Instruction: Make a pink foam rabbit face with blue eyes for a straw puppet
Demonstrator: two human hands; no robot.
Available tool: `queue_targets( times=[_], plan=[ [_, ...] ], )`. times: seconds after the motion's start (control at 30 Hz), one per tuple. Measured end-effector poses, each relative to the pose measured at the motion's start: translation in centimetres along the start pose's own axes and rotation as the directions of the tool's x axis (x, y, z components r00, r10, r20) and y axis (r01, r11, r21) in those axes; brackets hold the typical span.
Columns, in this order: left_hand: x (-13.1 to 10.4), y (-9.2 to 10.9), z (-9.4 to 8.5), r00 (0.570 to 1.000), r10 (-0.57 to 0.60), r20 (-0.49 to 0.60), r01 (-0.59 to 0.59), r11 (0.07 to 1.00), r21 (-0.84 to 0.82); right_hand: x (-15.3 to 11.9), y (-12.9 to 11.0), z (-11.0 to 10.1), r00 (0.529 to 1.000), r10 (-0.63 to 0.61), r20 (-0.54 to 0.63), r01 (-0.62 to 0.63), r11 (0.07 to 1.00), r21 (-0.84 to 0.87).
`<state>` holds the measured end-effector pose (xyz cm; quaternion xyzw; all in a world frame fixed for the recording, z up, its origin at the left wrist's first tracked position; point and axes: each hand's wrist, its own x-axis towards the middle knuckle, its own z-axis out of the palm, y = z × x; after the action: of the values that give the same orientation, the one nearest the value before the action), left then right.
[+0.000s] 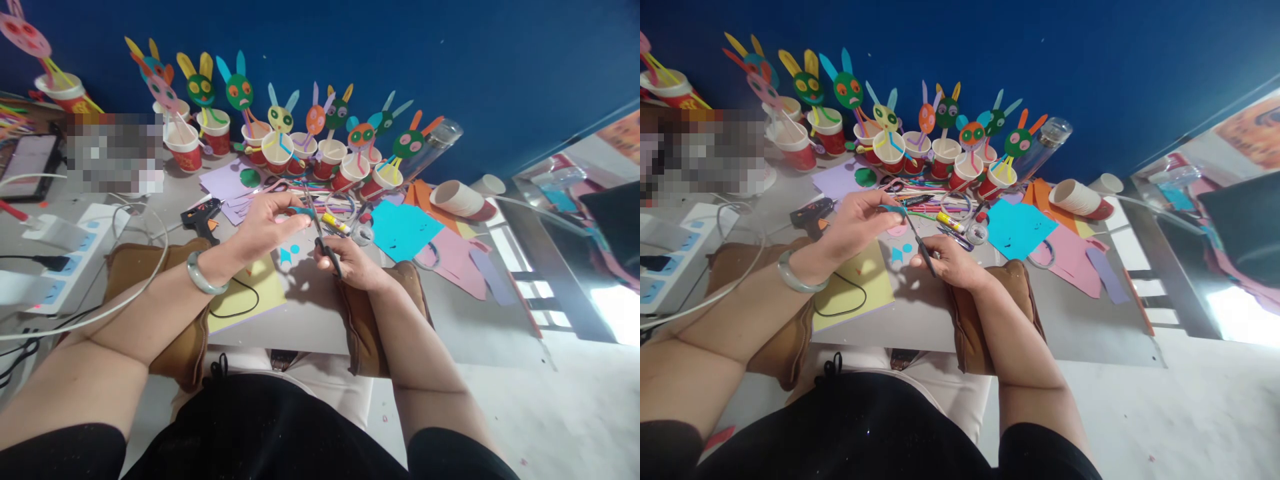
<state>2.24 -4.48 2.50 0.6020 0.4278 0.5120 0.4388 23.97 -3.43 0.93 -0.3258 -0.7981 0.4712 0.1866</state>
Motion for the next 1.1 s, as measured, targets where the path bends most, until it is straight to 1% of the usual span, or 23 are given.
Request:
queue_targets(
  times=[0.17,0.43,0.67,0.8,1.1],
  plan=[
    [-0.01,0.15,-0.02,1.0,-0.023,0.008,0.023,0.999,-0.024,0.0,-0.08,0.0,1.0,0.012,-0.012,-0.012,1.0,0.007],
    [0.04,0.4,0.02,1.0,0.012,0.001,-0.012,1.0,-0.013,-0.02,-0.18,-0.02,0.999,0.024,-0.039,-0.024,1.0,-0.018],
    [0.07,0.59,0.11,1.0,0.01,-0.024,-0.011,0.999,-0.035,-0.06,-0.12,0.01,0.999,0.015,-0.028,-0.016,0.999,-0.033],
    [0.11,0.51,0.08,0.999,0.033,-0.023,-0.034,0.999,-0.034,-0.03,-0.12,-0.01,0.999,0.023,-0.024,-0.023,0.999,-0.028],
    [0.13,0.47,-0.09,0.998,0.052,0.02,-0.052,0.999,0.003,-0.03,0.17,0.01,1.0,0.008,-0.017,-0.008,1.0,-0.018]
  ],
)
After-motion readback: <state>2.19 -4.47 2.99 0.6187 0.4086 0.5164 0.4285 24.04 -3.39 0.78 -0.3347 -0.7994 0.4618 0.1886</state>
